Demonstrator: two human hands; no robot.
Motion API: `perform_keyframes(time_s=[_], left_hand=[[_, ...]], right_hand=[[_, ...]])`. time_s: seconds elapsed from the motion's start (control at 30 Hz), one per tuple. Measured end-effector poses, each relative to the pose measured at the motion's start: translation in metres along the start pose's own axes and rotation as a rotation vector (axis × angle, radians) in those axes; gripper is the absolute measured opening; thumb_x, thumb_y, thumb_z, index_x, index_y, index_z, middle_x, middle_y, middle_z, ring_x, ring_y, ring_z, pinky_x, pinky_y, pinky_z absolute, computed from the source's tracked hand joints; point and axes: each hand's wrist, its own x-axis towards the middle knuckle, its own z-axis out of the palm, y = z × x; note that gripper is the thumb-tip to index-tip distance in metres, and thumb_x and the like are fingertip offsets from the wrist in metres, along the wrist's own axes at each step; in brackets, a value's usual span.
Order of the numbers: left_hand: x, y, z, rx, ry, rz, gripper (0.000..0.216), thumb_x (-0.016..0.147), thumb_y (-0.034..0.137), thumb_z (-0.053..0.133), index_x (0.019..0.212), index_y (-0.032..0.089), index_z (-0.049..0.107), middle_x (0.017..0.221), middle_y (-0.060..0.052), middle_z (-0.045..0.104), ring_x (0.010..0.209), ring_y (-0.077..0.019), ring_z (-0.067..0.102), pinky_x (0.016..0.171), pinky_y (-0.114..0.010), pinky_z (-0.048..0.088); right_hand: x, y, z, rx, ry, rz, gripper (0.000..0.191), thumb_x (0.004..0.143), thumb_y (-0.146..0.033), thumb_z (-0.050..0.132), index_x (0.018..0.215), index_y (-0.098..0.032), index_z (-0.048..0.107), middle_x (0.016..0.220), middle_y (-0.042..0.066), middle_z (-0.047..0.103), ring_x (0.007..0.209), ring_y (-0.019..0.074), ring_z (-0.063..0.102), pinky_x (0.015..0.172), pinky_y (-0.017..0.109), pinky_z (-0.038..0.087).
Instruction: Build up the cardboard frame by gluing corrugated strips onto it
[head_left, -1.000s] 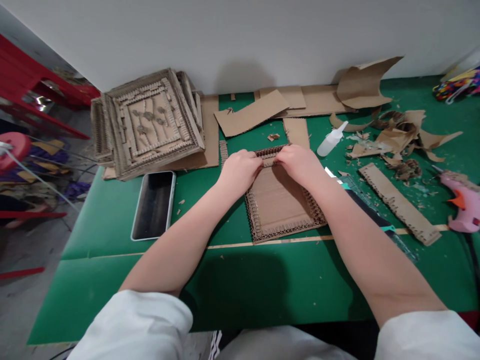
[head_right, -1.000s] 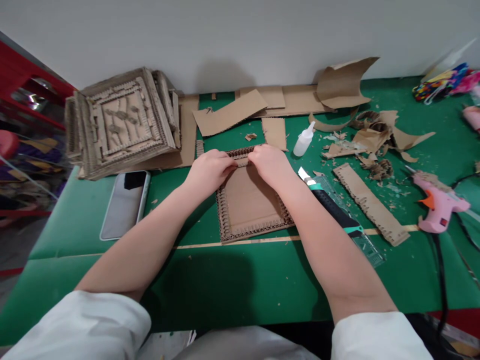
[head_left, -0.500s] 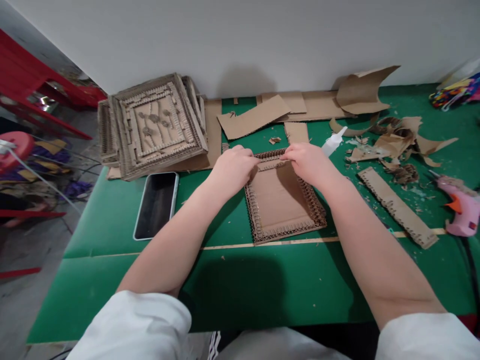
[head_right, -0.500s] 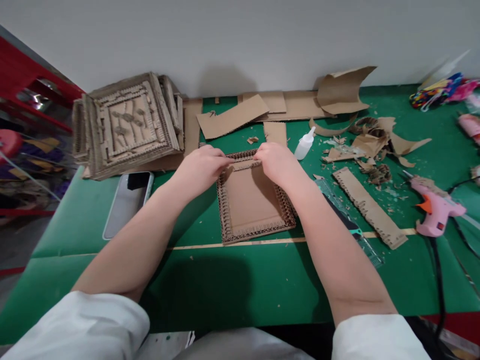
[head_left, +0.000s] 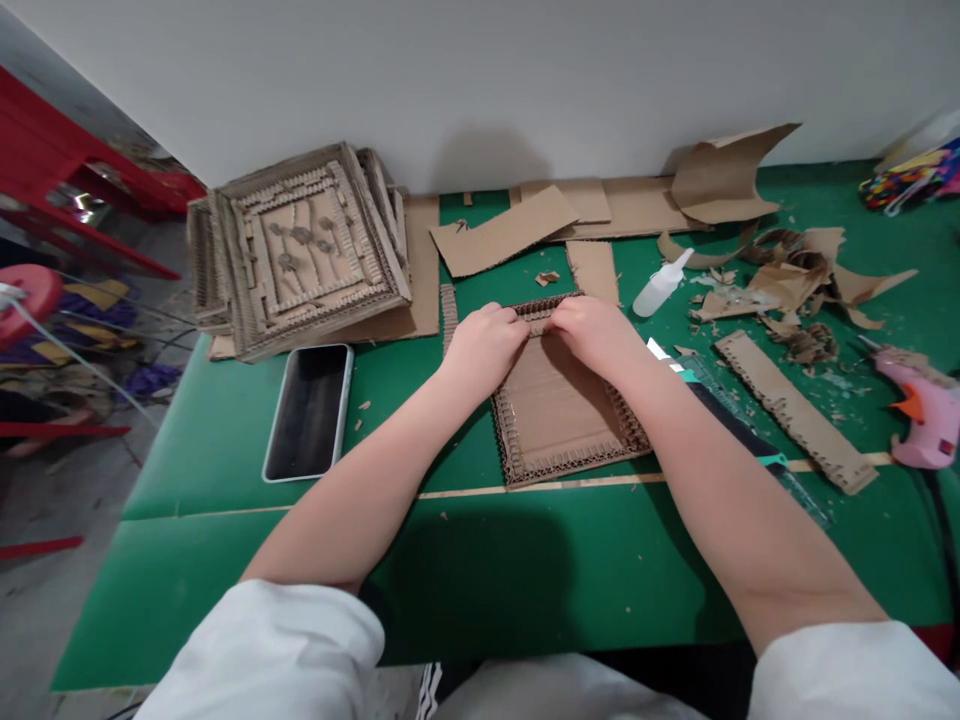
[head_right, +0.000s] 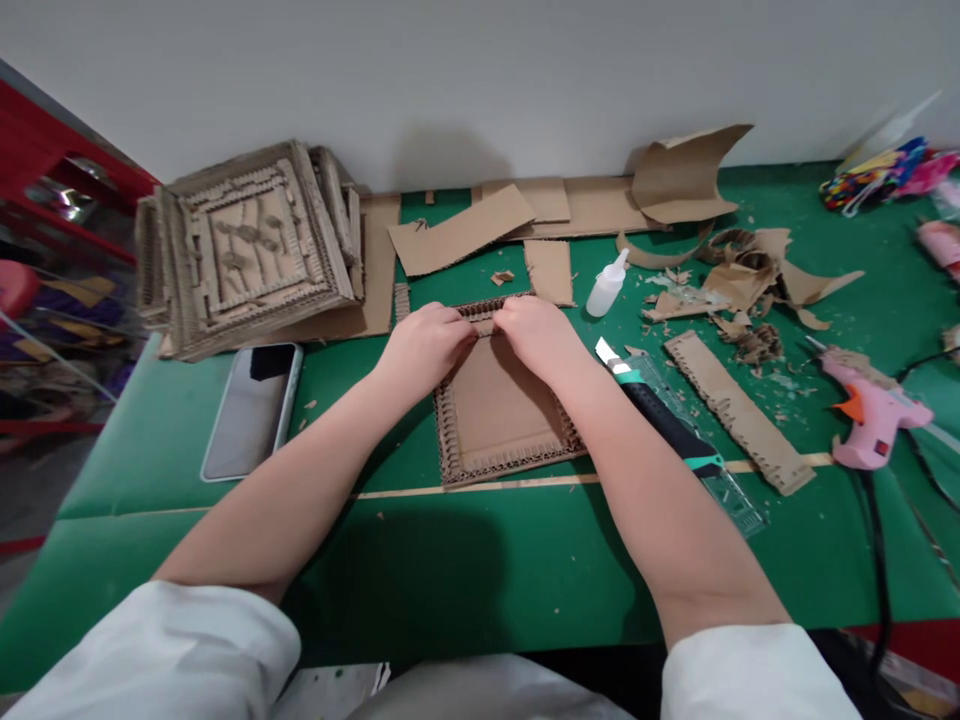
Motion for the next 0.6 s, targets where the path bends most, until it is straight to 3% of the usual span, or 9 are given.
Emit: perform_keyframes(time_s=[0.6], left_hand=[[0.001,0.011,-0.018,0.046,-0.134,-0.036,0.02,0.087,0.01,0.051,0.089,0.013,0.07,0.087,-0.01,0.067,0.085,-0.0225,0.057,0.066,-0.032,0.042]], right_hand=[[0.0,-0.002,-0.002,-0.037,-0.002,-0.041,0.021,0.088,-0.007,0.047,0.082,-0.012,0.067,0.088,0.01,0.066,0.083,0.0194,0.054,0.072,0.029,0.037]])
